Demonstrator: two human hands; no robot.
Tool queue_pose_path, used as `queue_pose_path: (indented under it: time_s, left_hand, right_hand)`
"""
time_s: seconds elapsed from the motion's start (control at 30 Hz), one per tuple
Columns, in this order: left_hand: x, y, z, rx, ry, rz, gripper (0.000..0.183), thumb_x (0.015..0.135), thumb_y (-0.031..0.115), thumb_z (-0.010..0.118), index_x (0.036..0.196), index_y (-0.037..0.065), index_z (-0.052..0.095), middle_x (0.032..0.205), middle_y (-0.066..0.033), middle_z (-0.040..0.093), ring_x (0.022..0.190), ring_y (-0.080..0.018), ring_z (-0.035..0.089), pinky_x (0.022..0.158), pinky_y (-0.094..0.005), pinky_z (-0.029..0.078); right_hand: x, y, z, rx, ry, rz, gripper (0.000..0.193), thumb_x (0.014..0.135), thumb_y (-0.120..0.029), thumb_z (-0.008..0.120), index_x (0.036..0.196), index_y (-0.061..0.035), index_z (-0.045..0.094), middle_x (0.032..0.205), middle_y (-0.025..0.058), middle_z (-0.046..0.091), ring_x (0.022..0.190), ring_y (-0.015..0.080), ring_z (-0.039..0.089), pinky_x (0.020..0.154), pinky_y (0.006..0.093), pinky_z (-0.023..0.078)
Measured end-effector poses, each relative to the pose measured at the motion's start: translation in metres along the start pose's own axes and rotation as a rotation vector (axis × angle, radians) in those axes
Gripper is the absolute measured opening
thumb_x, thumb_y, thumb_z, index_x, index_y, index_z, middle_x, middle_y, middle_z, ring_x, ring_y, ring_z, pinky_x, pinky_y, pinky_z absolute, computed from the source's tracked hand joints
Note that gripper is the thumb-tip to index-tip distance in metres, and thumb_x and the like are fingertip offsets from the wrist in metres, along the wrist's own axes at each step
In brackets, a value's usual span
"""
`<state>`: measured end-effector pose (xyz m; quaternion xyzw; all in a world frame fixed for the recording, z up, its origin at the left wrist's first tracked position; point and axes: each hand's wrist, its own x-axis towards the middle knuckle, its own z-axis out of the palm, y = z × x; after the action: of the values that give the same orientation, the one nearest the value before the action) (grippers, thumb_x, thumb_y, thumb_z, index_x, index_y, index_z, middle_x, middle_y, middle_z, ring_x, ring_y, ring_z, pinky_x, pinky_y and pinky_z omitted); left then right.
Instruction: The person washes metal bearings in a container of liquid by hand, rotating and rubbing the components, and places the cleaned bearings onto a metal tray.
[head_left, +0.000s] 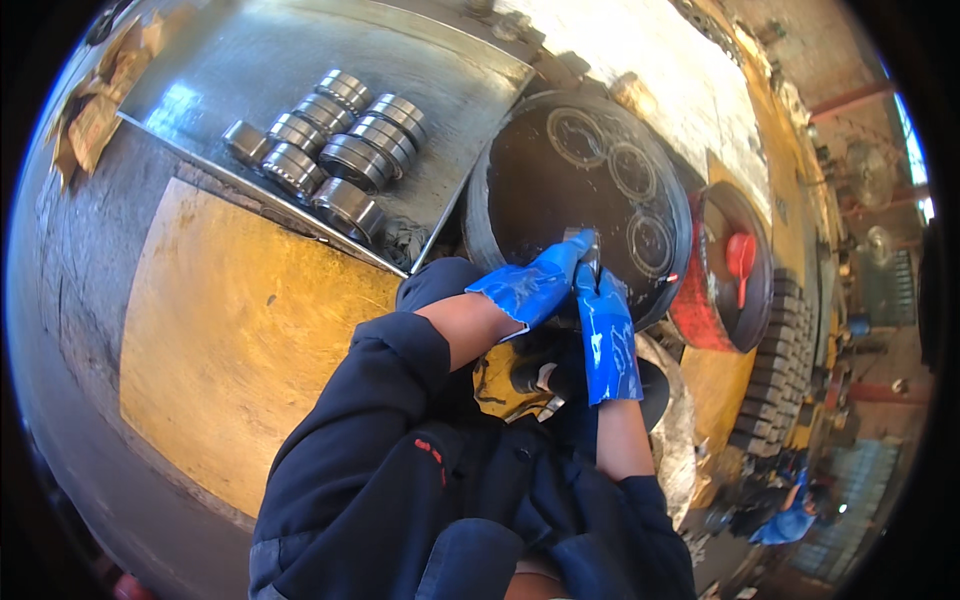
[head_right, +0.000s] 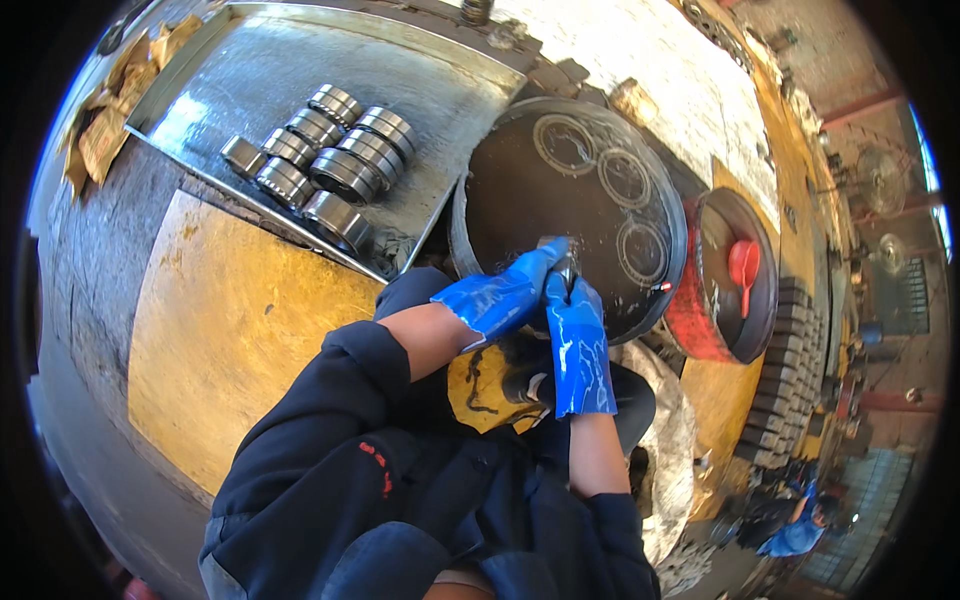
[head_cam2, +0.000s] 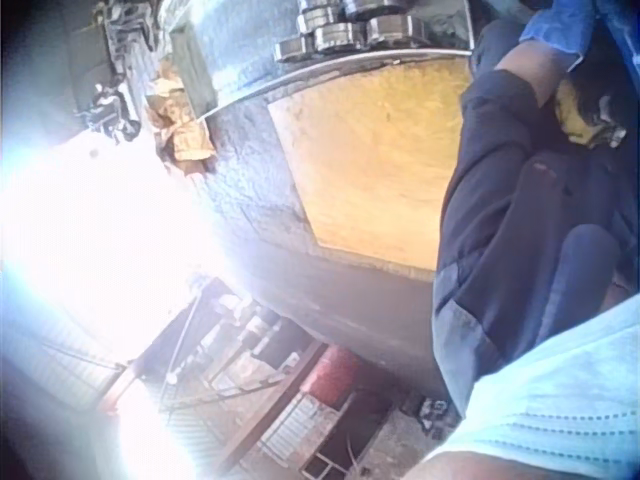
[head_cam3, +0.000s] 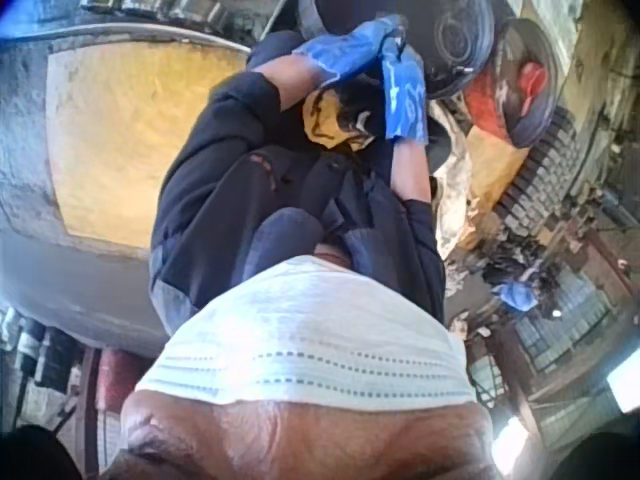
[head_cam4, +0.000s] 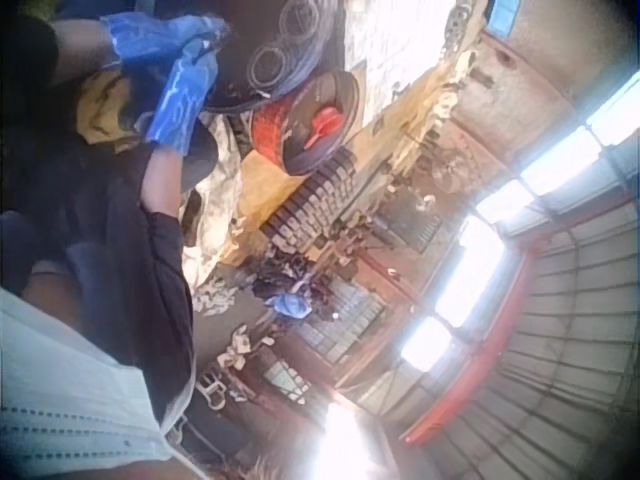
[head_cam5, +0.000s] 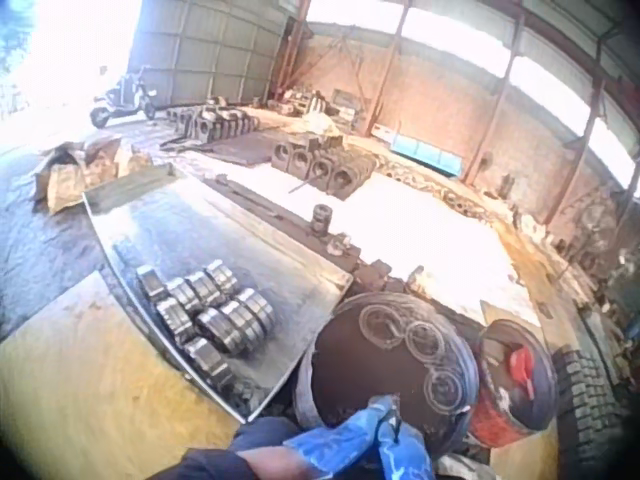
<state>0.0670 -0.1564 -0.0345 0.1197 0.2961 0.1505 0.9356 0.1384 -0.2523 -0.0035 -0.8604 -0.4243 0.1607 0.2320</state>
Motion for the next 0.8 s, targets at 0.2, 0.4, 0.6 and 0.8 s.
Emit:
queue_pose_path:
  time_s: [0.2,0.4,0.6,0.8]
  left_hand:
    - [0.019,-0.005,-0.029,0.1,-0.154,0.181,0.047,0.11,0.045,0.049,0.093,0.007,0.07,0.082,-0.0093,0.068,0.074,-0.0234,0.064,0.076,-0.0364,0.053]
    - [0.017,-0.003,-0.032,0.038,-0.223,0.153,0.042,0.11,0.044,0.051,0.097,0.01,0.071,0.088,-0.0065,0.07,0.079,-0.0191,0.062,0.08,-0.0347,0.05]
    - [0.032,-0.013,-0.037,0.243,-0.231,0.303,0.05,0.11,0.046,0.047,0.093,0.005,0.069,0.086,-0.0139,0.073,0.073,-0.0282,0.068,0.078,-0.0384,0.056]
    - [0.053,-0.018,-0.043,0.046,-0.153,0.092,0.05,0.107,0.052,0.052,0.093,0.008,0.069,0.088,-0.0137,0.072,0.077,-0.0271,0.067,0.079,-0.0415,0.056]
  right_hand:
    - [0.005,0.002,0.008,0.002,0.044,-0.06,0.052,0.105,-0.046,0.058,0.12,0.0025,0.071,0.102,0.0262,0.075,0.095,0.0409,0.073,0.084,0.0489,0.055]
    - [-0.006,-0.027,0.007,0.01,0.019,0.031,0.065,0.107,-0.056,0.05,0.119,0.0039,0.07,0.108,0.0285,0.073,0.102,0.0444,0.07,0.091,0.0508,0.051]
    - [0.001,0.003,0.017,0.061,0.075,-0.046,0.059,0.105,-0.053,0.054,0.108,0.0027,0.074,0.095,0.0295,0.074,0.092,0.046,0.073,0.08,0.0535,0.055]
    - [0.0,0.001,0.019,0.007,0.057,0.044,0.057,0.102,-0.054,0.057,0.113,-0.0001,0.074,0.101,0.0303,0.073,0.1,0.0489,0.071,0.085,0.0542,0.055]
